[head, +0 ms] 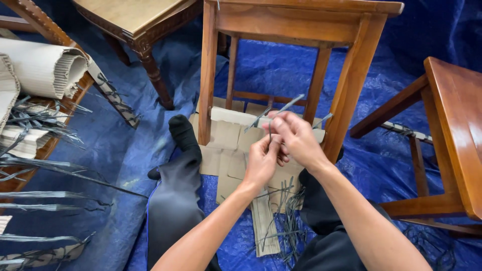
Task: Wrapping wooden chair legs with protective cardboard and securing them with plastic ties.
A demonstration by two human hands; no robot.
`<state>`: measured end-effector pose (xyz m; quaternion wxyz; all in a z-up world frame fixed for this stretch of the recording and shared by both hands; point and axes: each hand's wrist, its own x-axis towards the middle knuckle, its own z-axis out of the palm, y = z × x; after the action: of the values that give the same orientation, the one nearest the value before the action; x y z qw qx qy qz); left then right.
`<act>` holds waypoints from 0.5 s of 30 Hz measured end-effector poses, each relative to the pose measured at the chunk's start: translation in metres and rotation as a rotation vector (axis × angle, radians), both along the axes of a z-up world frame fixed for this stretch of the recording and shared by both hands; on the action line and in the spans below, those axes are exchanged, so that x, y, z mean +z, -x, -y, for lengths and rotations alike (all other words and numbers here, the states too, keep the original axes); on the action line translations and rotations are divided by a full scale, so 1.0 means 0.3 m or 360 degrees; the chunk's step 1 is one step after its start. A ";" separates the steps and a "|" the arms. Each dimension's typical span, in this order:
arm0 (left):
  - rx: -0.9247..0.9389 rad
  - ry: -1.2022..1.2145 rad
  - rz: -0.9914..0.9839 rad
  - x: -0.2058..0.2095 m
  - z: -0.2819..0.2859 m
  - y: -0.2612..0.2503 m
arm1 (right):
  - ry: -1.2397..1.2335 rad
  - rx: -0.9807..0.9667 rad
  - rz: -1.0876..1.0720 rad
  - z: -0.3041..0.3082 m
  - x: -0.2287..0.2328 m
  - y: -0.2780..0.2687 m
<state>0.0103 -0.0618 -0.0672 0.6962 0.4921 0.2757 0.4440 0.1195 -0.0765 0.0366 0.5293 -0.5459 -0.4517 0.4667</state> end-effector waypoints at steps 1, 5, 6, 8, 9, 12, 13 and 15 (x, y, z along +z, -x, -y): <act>0.0007 0.0000 0.0001 0.014 -0.001 0.005 | 0.0000 0.0007 0.0001 0.006 -0.010 -0.002; -0.0023 0.0099 -0.0091 0.040 -0.008 0.022 | 0.0148 0.0286 0.0468 0.020 -0.014 0.012; -0.0040 0.0117 -0.0155 0.039 -0.009 0.024 | 0.0108 0.0291 0.0626 0.023 -0.006 0.018; -0.0055 0.0067 -0.0204 0.001 -0.013 0.032 | 0.0159 0.0264 0.0646 0.021 0.013 0.033; -0.0076 0.0011 -0.0252 -0.016 -0.018 0.030 | 0.0206 0.0232 0.0669 0.020 0.025 0.036; -0.0107 -0.0123 -0.0398 0.025 -0.015 0.072 | 0.0092 0.0124 0.0432 -0.022 -0.046 -0.001; -0.0105 -0.0122 -0.0397 0.002 -0.021 0.092 | 0.0092 0.0126 0.0433 -0.051 -0.070 -0.024; -0.0210 -0.0102 -0.0662 -0.045 -0.041 0.133 | -0.0359 0.0027 0.0104 -0.115 -0.118 -0.067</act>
<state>-0.0296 -0.0496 -0.0806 0.6359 0.6119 0.3663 0.2950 0.1397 -0.0420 0.0012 0.5683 -0.4942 -0.5229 0.3993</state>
